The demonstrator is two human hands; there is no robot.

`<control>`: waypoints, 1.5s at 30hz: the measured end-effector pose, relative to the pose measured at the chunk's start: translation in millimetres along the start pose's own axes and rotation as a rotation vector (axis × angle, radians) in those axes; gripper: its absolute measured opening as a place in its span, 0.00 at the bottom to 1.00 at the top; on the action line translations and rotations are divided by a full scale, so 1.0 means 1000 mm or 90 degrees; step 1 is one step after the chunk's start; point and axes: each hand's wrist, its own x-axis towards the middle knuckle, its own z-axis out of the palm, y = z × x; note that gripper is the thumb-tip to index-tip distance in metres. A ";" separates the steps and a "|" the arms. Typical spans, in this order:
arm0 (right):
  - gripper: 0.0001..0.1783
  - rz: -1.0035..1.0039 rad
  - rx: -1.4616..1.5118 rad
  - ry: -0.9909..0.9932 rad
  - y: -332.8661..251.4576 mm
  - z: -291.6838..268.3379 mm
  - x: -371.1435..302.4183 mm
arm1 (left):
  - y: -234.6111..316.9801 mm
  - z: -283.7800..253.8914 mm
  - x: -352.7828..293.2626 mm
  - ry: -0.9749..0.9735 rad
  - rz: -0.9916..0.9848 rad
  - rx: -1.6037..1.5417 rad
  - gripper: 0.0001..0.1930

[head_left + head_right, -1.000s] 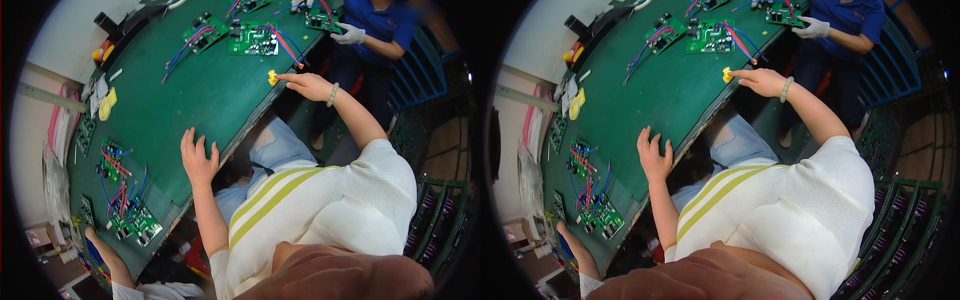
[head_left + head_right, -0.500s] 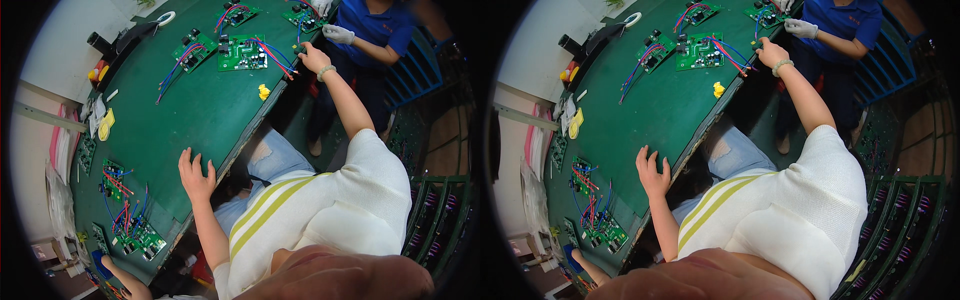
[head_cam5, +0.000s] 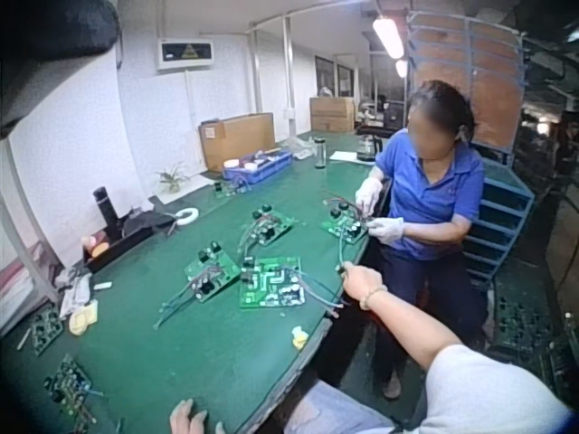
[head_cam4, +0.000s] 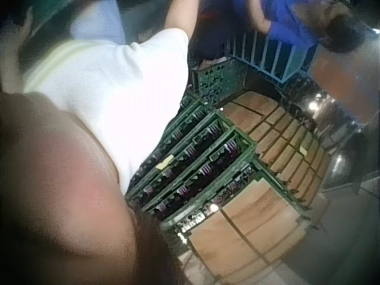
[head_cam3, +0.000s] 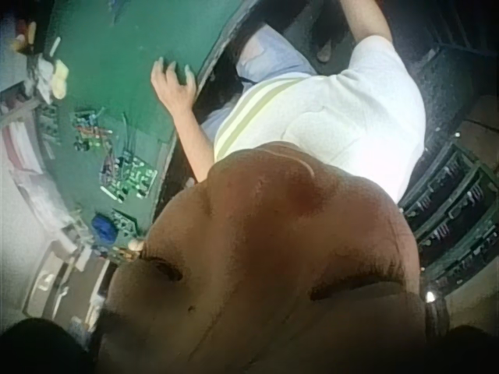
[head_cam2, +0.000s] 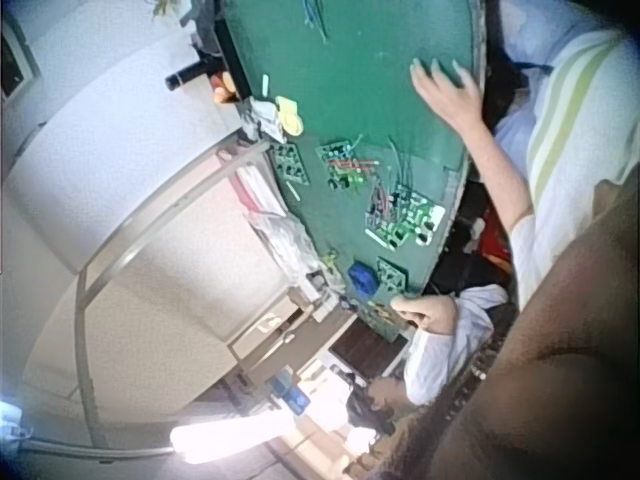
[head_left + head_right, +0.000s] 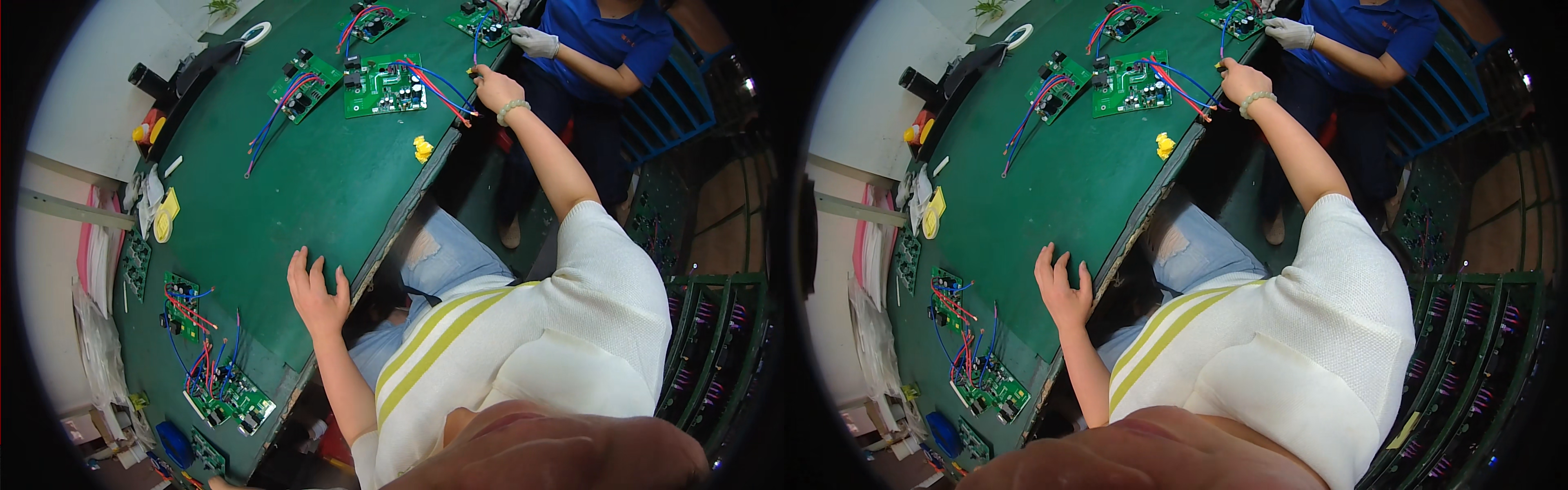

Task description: Assembling and inspecting components on printed circuit boards at a factory workbench.

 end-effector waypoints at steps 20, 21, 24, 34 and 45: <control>0.24 -0.480 -0.038 0.142 -0.041 0.001 -0.141 | -0.003 0.000 0.002 0.003 0.002 -0.015 0.13; 0.23 -0.485 -0.044 0.128 -0.043 0.003 -0.139 | -0.002 0.001 0.002 0.005 0.005 -0.015 0.14; 0.21 -0.480 -0.128 -0.028 -0.056 -0.024 -0.128 | -0.004 0.001 0.001 0.019 0.004 -0.014 0.15; 0.32 -0.577 0.017 -0.286 -0.045 -0.034 -0.112 | -0.041 -0.055 -0.016 0.183 -0.094 0.090 0.15; 0.25 -0.506 0.523 -0.369 -0.078 -0.011 -0.121 | -0.092 -0.217 -0.108 0.452 -0.015 0.379 0.27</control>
